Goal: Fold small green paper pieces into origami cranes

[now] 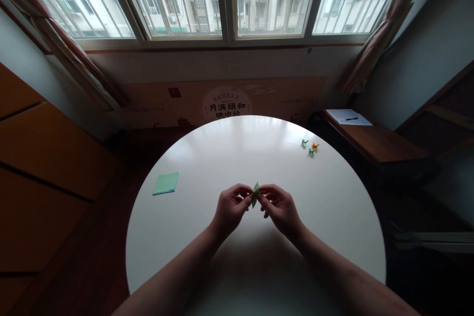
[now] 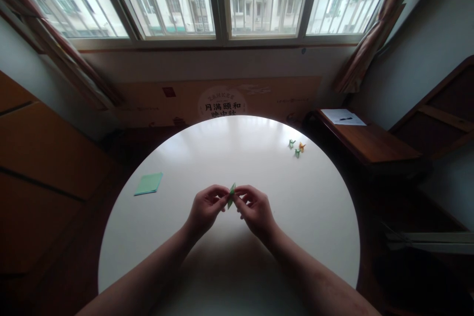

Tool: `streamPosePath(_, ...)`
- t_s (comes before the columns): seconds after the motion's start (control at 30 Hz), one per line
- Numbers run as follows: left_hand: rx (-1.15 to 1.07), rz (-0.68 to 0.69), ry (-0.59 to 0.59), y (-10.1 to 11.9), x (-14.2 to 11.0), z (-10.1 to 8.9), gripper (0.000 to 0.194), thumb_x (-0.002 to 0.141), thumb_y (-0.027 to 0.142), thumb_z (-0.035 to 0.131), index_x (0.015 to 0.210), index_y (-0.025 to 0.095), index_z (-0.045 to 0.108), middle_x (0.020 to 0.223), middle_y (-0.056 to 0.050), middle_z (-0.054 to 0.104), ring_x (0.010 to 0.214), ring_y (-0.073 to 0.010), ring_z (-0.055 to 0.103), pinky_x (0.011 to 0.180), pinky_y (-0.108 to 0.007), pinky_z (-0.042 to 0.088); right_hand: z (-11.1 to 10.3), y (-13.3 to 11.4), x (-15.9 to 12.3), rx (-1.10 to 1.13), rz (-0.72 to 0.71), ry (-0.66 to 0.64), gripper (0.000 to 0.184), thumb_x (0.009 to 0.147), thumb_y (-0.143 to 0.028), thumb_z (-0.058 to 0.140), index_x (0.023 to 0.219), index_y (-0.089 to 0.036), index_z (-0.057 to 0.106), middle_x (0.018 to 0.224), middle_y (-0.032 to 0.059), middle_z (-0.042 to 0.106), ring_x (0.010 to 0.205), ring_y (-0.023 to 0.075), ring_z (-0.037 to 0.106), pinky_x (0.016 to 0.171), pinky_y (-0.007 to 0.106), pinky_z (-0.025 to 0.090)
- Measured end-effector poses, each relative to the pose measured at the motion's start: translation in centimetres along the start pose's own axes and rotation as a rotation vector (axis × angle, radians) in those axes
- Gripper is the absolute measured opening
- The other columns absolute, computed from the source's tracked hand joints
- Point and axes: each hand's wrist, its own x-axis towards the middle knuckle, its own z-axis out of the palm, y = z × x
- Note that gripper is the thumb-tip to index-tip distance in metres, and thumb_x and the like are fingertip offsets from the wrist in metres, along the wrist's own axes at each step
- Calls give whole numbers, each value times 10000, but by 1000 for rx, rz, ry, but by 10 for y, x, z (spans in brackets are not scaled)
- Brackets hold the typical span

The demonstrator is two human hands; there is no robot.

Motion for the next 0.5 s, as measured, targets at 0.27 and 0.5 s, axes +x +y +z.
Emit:
streamPosePath(0.27,-47,-25,51,-1,-1,2,179,800,290,743,851,156,635,780,-28,667,651,-132,610,473,-201,490,1,1,1,-15,-41,47,178,823,-340,729,922,-192,729,838,54,685,644,158,625,396,225,534)
streamPosePath(0.5,-102,-85,38,0,0,2,208,788,312,767,845,143,659,778,-37,680,652,-134,613,461,-196,481,0,4,0,-2,-26,74,173,823,-334,744,910,-189,705,803,46,682,626,151,621,398,224,524)
